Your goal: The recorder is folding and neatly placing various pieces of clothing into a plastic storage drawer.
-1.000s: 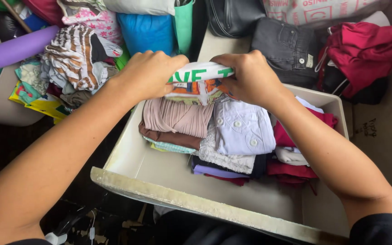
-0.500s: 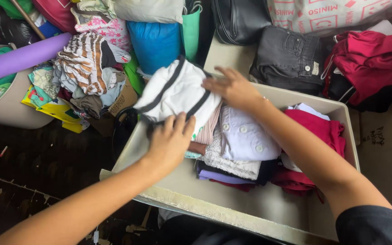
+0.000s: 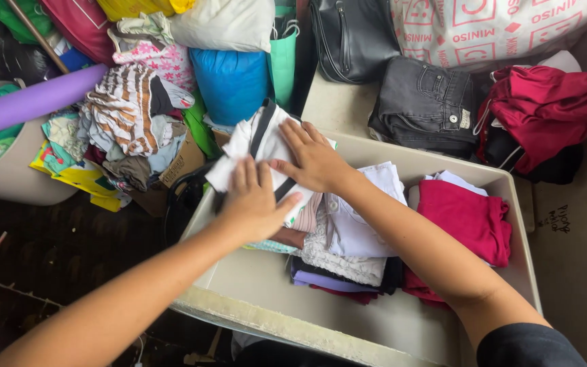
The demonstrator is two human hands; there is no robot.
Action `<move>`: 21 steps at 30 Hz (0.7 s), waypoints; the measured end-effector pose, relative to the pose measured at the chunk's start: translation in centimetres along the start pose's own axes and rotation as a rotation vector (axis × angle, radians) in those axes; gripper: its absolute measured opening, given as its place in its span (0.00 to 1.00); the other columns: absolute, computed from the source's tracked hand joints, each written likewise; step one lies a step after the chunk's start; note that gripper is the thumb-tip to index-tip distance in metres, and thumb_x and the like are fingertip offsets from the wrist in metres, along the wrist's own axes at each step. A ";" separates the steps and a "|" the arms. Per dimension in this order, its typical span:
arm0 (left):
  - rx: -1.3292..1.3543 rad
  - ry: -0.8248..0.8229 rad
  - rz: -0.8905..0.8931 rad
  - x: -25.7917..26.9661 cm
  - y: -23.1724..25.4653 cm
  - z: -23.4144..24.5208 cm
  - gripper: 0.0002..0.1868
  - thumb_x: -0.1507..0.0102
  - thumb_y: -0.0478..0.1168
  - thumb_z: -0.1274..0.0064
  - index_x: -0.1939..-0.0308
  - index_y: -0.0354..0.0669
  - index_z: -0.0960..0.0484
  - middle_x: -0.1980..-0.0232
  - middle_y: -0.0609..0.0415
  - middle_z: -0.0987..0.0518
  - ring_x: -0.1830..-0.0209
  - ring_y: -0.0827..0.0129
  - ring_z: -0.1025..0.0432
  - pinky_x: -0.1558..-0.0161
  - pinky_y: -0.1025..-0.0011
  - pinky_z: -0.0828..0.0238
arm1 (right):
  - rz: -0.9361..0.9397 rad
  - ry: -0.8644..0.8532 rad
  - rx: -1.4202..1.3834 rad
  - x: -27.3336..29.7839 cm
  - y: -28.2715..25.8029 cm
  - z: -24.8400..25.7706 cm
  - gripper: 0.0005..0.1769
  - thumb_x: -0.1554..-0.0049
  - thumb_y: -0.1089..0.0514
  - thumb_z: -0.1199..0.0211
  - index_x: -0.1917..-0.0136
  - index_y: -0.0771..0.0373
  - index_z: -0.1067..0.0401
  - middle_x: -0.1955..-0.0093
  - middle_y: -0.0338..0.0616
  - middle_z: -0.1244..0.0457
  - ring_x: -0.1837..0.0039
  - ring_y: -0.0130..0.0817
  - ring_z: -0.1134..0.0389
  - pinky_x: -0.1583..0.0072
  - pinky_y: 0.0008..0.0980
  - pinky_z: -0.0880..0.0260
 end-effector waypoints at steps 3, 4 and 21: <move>0.175 -0.109 0.050 1.1 1.7 -0.7 0.57 0.34 0.70 0.60 0.26 0.18 0.57 0.25 0.13 0.59 0.22 0.23 0.65 0.27 0.37 0.64 | -0.037 -0.091 0.164 -0.9 -2.4 1.6 0.41 0.41 0.37 0.42 0.24 0.65 0.42 0.21 0.59 0.49 0.24 0.64 0.50 0.27 0.54 0.51; 0.259 -0.124 0.060 1.3 1.9 -1.0 0.57 0.33 0.70 0.60 0.26 0.16 0.57 0.26 0.11 0.59 0.23 0.21 0.65 0.27 0.38 0.63 | -0.045 -0.135 0.170 -1.3 -2.4 1.6 0.41 0.42 0.37 0.43 0.23 0.63 0.42 0.20 0.56 0.49 0.23 0.60 0.50 0.26 0.52 0.51; 0.301 -0.060 0.003 0.5 -1.6 -2.8 0.65 0.38 0.73 0.53 0.25 0.20 0.64 0.22 0.17 0.65 0.20 0.30 0.72 0.25 0.46 0.73 | 0.105 -0.361 0.107 -2.1 1.8 -3.6 0.44 0.40 0.35 0.49 0.22 0.67 0.44 0.18 0.59 0.54 0.17 0.54 0.58 0.21 0.46 0.62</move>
Point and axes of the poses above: each hand's wrist, its own x-axis away from the middle knuckle, its own z-axis out of the back of the hand, y = z × x, the point moved 1 cm from there along -x, towards the middle knuckle
